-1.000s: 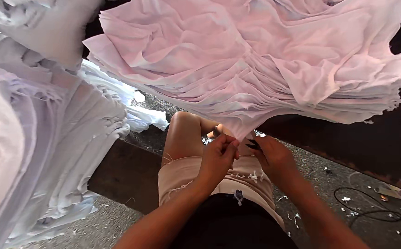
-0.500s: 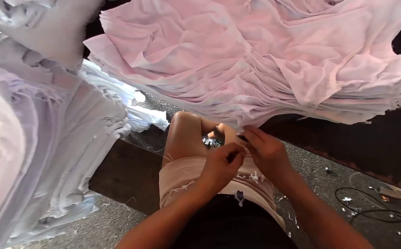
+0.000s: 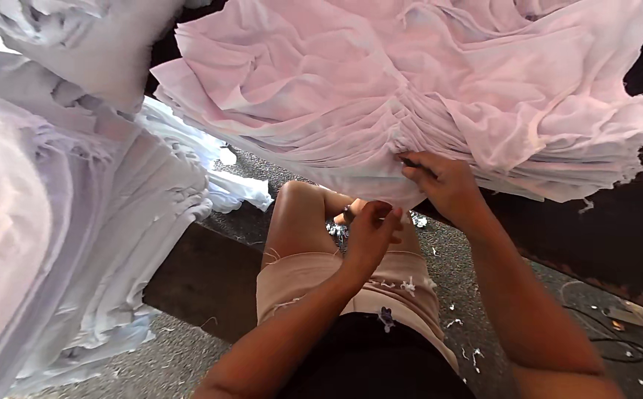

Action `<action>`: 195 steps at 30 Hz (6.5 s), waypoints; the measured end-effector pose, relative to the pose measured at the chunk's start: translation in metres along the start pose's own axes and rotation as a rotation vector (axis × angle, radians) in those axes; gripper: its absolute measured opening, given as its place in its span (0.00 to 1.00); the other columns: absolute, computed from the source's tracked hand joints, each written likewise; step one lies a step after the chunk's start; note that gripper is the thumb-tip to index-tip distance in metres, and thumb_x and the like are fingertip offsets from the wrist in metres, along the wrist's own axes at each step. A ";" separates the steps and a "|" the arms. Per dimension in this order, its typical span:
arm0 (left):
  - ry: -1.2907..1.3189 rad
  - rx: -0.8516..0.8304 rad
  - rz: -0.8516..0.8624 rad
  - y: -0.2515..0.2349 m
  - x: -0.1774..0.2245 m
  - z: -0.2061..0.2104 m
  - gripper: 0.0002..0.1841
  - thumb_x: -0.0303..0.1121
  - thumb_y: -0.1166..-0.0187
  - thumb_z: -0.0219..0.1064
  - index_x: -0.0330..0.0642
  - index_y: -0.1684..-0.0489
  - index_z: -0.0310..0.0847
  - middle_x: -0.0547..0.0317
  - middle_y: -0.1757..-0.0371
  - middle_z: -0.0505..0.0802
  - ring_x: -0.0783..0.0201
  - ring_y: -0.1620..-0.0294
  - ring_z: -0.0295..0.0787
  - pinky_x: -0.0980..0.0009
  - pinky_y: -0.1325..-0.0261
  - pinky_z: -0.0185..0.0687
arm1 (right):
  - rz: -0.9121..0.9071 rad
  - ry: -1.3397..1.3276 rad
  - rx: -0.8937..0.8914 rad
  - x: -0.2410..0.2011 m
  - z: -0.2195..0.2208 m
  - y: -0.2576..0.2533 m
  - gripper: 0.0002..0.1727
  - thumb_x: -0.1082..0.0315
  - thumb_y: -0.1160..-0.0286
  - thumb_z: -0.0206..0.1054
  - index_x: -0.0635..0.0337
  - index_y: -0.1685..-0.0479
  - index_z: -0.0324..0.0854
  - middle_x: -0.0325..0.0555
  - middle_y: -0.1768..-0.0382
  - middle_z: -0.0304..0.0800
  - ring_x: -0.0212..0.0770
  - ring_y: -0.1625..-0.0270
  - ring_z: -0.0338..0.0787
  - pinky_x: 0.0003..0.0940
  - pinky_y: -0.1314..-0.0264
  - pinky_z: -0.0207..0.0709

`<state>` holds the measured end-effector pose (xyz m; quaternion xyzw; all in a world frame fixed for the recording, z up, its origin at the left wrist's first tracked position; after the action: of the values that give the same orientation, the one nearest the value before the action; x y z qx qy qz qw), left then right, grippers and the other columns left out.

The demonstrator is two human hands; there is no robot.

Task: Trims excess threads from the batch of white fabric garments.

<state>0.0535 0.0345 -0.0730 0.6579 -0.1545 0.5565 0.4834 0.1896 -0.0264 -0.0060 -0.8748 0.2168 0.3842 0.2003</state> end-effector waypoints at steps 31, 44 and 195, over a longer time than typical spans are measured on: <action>0.134 0.062 -0.017 -0.018 -0.016 -0.007 0.18 0.30 0.13 0.63 0.29 0.32 0.69 0.49 0.49 0.87 0.64 0.55 0.90 0.67 0.51 0.89 | -0.202 0.237 0.174 0.003 0.013 0.056 0.11 0.71 0.21 0.66 0.71 0.51 0.89 0.61 0.35 0.90 0.57 0.51 0.96 0.51 0.48 0.87; 0.096 0.000 0.035 0.031 -0.014 -0.014 0.09 0.25 0.12 0.57 0.31 0.55 0.84 0.66 0.73 0.89 0.77 0.79 0.80 0.82 0.72 0.79 | -0.217 0.335 0.134 0.008 0.038 0.094 0.15 0.63 0.17 0.64 0.67 0.51 0.90 0.59 0.55 0.95 0.55 0.56 0.96 0.48 0.54 0.88; -0.826 0.637 1.000 0.051 0.084 -0.142 0.21 0.48 0.26 0.74 0.35 0.57 0.88 0.47 0.61 0.90 0.51 0.57 0.89 0.60 0.55 0.85 | -0.342 0.412 0.132 -0.146 0.062 0.000 0.17 0.62 0.14 0.62 0.69 0.51 0.90 0.54 0.67 0.90 0.42 0.67 0.89 0.29 0.62 0.82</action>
<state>-0.0391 0.1522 0.0130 0.7741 -0.4372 0.4351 -0.1423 0.0640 0.0383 0.0658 -0.9435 0.1266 0.1440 0.2704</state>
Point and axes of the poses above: each hand's wrist, its own y-axis away from the middle knuckle, its own z-axis out of the palm, x = y × z, the point moved 7 cm from there along -y, towards the middle knuckle
